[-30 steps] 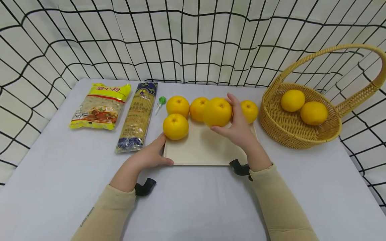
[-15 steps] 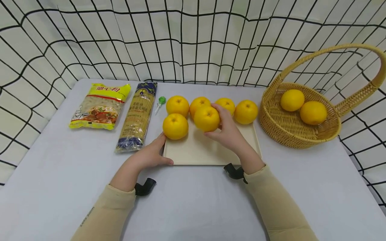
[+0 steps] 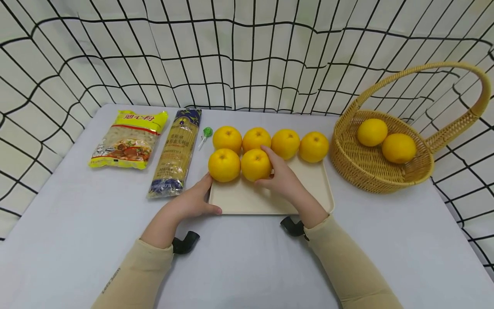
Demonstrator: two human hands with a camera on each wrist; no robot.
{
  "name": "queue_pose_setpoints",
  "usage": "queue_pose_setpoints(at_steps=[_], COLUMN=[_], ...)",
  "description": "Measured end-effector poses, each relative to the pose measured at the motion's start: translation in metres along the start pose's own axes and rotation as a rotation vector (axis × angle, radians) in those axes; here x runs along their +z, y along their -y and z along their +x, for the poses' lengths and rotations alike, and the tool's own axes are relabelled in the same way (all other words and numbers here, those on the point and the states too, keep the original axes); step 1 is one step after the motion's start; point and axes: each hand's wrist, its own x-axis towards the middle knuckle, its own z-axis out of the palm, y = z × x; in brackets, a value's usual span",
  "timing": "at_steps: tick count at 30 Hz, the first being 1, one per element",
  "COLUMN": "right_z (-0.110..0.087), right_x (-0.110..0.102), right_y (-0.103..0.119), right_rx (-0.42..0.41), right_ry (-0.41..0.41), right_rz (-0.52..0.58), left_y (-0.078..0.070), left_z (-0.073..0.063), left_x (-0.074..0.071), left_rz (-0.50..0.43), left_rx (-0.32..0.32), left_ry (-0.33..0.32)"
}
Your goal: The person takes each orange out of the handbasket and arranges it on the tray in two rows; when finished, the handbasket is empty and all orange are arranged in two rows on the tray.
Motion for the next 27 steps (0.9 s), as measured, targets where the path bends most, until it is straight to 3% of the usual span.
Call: queue_pose_setpoints(at_steps=[27], right_z=[0.0015], right_x=[0.0033], right_y=[-0.0095], right_rx=[0.018], right_ry=[0.013], right_rz=[-0.063], left_y=[-0.0035], left_z=[-0.0021], left_x=[-0.0011], left_rz=[-0.012], left_rx=[-0.007], left_ry=[0.003])
